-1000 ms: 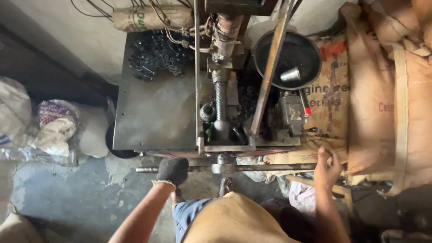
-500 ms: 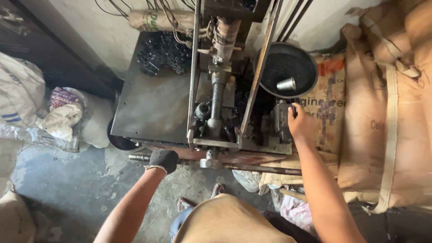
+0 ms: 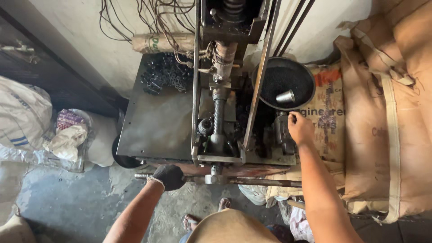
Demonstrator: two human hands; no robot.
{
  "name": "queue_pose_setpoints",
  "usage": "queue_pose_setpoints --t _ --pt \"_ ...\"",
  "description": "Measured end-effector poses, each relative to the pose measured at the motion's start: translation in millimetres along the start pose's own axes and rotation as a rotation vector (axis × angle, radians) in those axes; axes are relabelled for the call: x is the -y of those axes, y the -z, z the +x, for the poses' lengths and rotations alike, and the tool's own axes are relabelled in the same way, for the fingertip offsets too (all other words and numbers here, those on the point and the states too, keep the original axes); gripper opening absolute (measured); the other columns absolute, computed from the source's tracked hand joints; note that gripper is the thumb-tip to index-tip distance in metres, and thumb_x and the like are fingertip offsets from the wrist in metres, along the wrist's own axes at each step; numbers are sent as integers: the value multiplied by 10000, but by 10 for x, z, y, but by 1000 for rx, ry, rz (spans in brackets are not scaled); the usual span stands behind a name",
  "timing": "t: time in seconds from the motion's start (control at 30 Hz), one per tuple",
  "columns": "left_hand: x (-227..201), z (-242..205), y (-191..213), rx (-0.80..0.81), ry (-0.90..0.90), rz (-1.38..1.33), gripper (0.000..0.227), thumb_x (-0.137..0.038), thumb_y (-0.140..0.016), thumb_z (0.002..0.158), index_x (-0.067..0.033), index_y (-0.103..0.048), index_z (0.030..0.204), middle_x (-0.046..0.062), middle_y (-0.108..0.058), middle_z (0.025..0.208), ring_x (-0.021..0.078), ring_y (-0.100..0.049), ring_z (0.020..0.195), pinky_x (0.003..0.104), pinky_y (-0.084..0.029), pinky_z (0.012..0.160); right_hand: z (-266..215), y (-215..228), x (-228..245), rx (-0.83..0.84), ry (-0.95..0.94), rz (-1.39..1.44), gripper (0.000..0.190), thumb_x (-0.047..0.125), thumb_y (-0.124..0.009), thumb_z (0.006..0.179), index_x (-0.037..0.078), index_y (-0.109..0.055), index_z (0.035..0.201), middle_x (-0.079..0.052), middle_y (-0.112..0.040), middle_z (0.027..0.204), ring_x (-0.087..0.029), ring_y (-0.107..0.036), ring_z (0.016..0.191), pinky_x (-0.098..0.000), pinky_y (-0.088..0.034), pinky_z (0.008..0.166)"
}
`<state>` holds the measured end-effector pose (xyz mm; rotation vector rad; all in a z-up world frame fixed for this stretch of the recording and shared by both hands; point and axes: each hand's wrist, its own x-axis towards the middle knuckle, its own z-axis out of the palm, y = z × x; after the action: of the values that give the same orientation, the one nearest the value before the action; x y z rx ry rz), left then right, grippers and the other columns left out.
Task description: The person operates a manual press machine in a workshop. They place small metal pieces into a mold, pull a lever to activate the press, and then remove the formed parts, repeating the cycle.
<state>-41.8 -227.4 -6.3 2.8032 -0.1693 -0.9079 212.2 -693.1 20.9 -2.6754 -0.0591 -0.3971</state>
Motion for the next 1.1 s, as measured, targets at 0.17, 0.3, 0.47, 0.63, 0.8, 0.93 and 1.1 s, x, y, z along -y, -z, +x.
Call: queue_pose_setpoints --t 0.17,0.3,0.47,0.63,0.8,0.93,1.1 --pt "-42 -98 129 -26 -52 14 444 -445 -530 878 -87 -786 825 200 -731 884 411 -713 853 531 -565 803 -6 -19 5 -16 -7 51 227 311 -683 967 179 -769 1131 -204 -735 930 -412 -706 883 -480 -569 782" --pt "-29 -78 87 -30 -53 22 408 -438 -551 868 -106 -786 836 194 -732 876 406 -716 845 526 -570 785 -11 5 11 -26 3 85 240 315 -684 973 161 -767 1137 -193 -745 956 -397 -711 909 -463 -570 805" --pt "9 -40 17 -60 -49 -40 326 -385 -593 821 -127 -791 829 177 -733 860 398 -720 836 521 -571 768 -18 41 72 -14 -20 122 255 307 -676 981 139 -768 1150 -194 -743 974 -369 -725 925 -435 -575 819" --pt "33 -32 -43 -76 -42 -45 343 -409 -594 848 -131 -795 818 175 -733 836 399 -716 819 512 -565 768 -27 71 89 20 -36 163 267 297 -665 974 125 -762 1153 -182 -751 961 -348 -738 905 -415 -574 799" --pt "41 -32 -49 -124 -71 -70 312 -386 -607 819 -136 -792 801 170 -729 822 402 -713 793 525 -562 740 -29 73 102 -22 2 143 253 282 -675 973 125 -772 1146 -193 -746 964 -360 -731 906 -415 -572 789" --pt "21 -52 -49 -119 -70 -38 341 -394 -596 847 -114 -779 782 180 -720 800 405 -708 768 531 -560 726 -40 71 96 10 -56 131 251 284 -672 975 141 -770 1156 -197 -741 941 -359 -731 880 -416 -570 769" --pt "39 -67 -14 -166 -132 -23 366 -398 -601 843 -93 -774 740 187 -714 768 410 -704 744 529 -565 708 -33 28 70 -25 -47 152 237 285 -677 970 153 -771 1143 -182 -747 934 -346 -736 884 -413 -571 780"
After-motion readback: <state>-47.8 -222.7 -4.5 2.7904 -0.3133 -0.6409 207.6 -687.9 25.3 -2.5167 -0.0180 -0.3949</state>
